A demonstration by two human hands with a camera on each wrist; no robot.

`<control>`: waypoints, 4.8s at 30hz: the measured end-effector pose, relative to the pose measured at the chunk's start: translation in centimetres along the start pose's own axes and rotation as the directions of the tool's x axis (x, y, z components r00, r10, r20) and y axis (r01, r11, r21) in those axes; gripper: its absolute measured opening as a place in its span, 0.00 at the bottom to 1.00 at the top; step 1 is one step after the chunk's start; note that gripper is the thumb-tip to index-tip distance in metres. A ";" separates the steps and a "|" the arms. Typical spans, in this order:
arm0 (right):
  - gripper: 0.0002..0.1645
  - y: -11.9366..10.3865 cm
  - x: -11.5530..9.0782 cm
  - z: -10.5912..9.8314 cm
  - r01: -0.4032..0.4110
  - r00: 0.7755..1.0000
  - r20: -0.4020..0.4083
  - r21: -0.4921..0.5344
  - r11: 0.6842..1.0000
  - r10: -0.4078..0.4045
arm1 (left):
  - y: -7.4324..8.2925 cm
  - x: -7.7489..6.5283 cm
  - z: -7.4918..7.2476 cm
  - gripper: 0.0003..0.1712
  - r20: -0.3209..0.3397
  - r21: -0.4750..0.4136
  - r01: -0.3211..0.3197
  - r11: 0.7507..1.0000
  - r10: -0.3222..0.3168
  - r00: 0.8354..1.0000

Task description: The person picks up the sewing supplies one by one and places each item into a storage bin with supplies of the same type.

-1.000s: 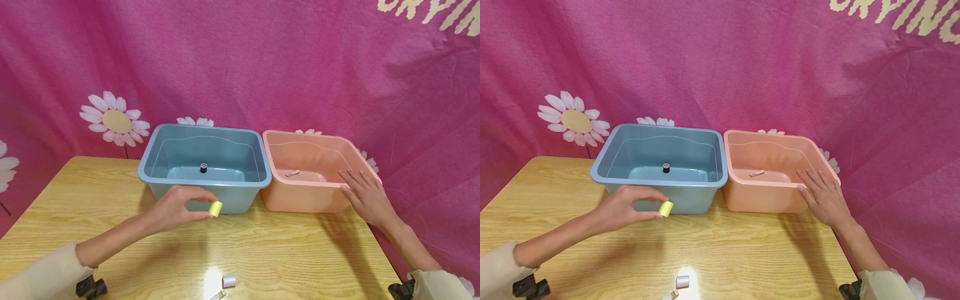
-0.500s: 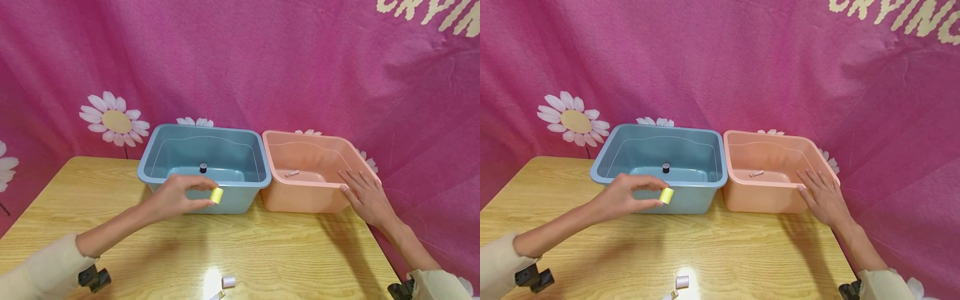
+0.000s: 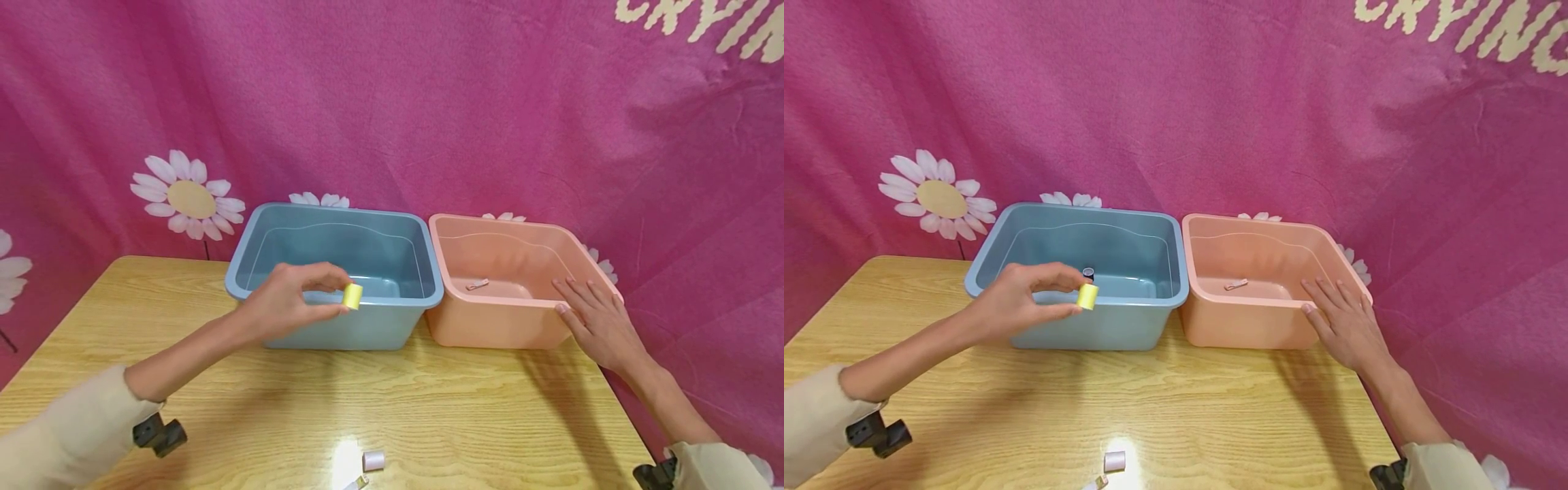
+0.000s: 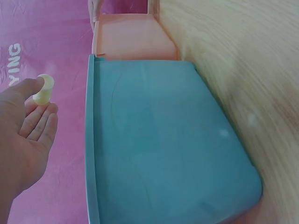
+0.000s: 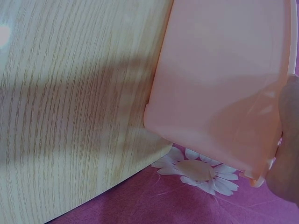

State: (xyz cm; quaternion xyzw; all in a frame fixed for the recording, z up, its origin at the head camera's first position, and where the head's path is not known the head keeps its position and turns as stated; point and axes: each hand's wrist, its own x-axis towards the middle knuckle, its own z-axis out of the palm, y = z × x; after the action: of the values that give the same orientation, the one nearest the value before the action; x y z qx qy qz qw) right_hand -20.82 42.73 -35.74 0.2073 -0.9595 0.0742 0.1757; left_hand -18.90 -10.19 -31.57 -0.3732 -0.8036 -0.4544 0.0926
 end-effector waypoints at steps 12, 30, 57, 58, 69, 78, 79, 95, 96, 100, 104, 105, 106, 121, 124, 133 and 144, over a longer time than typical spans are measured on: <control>0.30 0.0 0.0 0.0 -0.013 1.000 0.010 0.001 1.000 0.013 | -0.5 1.0 -1.0 0.20 -0.008 0.029 -0.034 0.999 0.034 0.999; 0.30 0.0 0.0 0.1 0.011 1.000 -0.015 -0.008 1.000 -0.012 | -1.2 2.3 -1.4 0.20 0.010 0.029 0.075 0.997 -0.075 0.997; 0.28 0.1 -0.1 0.3 0.043 0.998 -0.040 -0.026 0.999 -0.044 | -2.9 4.1 -1.2 0.20 0.035 0.065 0.098 0.993 -0.100 0.994; 0.28 0.2 -0.1 0.3 0.045 0.998 -0.041 -0.027 0.999 -0.046 | -3.0 4.2 -1.1 0.20 0.033 0.060 0.103 0.993 -0.105 0.994; 0.29 0.2 -0.1 0.3 0.017 1.000 -0.023 -0.010 1.000 -0.017 | -3.6 5.0 -1.0 0.19 0.042 0.014 0.189 0.982 -0.189 0.981; 0.30 0.0 -0.1 0.1 0.002 1.000 -0.011 0.000 1.000 -0.002 | -4.2 6.0 -0.6 0.16 0.065 -0.012 0.235 0.972 -0.234 0.970; 0.30 0.0 -0.1 0.1 -0.005 1.000 -0.008 0.000 1.000 0.005 | -4.4 6.1 -0.5 0.16 0.067 -0.013 0.240 0.971 -0.239 0.969; 0.30 -0.3 0.0 0.0 -0.005 1.000 -0.009 -0.002 1.000 0.005 | -6.2 7.0 0.3 0.17 0.122 0.063 0.339 0.939 -0.344 0.931; 0.30 -0.3 0.0 0.0 -0.002 1.000 -0.011 0.000 1.000 0.002 | -6.3 7.1 0.4 0.17 0.128 0.069 0.344 0.936 -0.350 0.928; 0.30 -0.3 0.0 0.0 -0.001 1.000 -0.013 0.002 1.000 0.001 | -6.7 7.2 0.6 0.17 0.151 0.079 0.356 0.931 -0.365 0.919; 0.30 -0.2 0.0 0.1 -0.004 1.000 -0.010 -0.002 1.000 0.004 | -7.0 7.2 0.8 0.16 0.171 0.096 0.364 0.926 -0.376 0.911; 0.30 -0.2 0.0 0.1 -0.005 1.000 -0.009 -0.003 1.000 0.005 | -7.1 7.2 0.8 0.16 0.176 0.101 0.364 0.926 -0.377 0.909; 0.29 -0.2 0.0 0.1 -0.006 1.000 -0.008 -0.004 1.000 0.006 | -7.1 7.2 0.9 0.16 0.181 0.105 0.368 0.924 -0.382 0.907; 0.28 0.0 0.1 0.4 0.028 0.999 -0.026 -0.024 0.999 -0.028 | -7.8 7.7 1.0 0.12 0.257 0.193 0.382 0.904 -0.422 0.869; 0.28 0.0 0.1 0.4 0.032 0.999 -0.024 -0.024 0.999 -0.032 | -7.7 7.9 0.8 0.12 0.279 0.212 0.377 0.902 -0.425 0.861; 0.28 0.0 0.3 0.3 0.019 1.000 -0.024 -0.010 1.000 -0.020 | -7.8 9.2 -0.2 0.13 0.267 0.271 0.382 0.884 -0.450 0.852; 0.28 0.1 0.4 0.3 0.010 1.000 -0.007 -0.023 1.000 -0.010 | -8.8 10.8 -0.3 0.11 0.268 0.380 0.365 0.850 -0.479 0.836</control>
State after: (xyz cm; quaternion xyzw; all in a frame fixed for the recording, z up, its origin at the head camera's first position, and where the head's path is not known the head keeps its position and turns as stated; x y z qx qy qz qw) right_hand -21.27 42.60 -35.87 0.2098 -0.9586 0.0628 0.1819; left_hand -32.59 -7.58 -31.99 -0.2398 -0.9313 -0.2555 -0.0992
